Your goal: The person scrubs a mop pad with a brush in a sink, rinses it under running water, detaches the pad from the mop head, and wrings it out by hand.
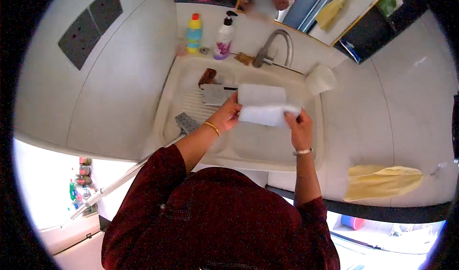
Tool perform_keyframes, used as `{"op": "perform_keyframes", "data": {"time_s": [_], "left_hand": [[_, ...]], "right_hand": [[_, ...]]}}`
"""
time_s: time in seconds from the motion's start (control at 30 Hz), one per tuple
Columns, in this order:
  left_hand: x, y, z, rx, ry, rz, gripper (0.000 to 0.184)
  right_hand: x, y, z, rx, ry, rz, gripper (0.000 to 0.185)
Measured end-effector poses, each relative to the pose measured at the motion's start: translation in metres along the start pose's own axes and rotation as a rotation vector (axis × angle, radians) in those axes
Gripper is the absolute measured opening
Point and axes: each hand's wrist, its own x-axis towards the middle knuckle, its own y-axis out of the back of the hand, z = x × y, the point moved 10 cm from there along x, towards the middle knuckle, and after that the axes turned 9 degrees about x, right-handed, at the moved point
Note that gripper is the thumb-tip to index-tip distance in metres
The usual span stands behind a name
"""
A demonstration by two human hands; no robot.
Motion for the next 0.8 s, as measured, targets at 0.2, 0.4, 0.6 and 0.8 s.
{"op": "perform_keyframes", "data": {"time_s": [0.2, 0.4, 0.6, 0.8], "left_hand": [[0.022, -0.035, -0.035, 0.170, -0.058, -0.175, 0.063], [0.020, -0.048, -0.055, 0.173, 0.116, -0.149, 0.056], [0.017, -0.053, -0.040, -0.018, 0.119, -0.081, 0.042], [0.019, -0.058, -0.019, 0.534, -0.129, 0.193, 0.060]], "right_hand": [[0.015, 0.062, 0.065, 0.109, -0.057, 0.185, 0.022], [0.021, 0.080, 0.053, -0.201, 0.223, 0.184, 0.033], [0.022, 0.070, 0.063, 0.232, -0.053, -0.059, 0.033], [0.026, 0.079, 0.051, -0.127, 0.179, 0.151, 0.029]]}}
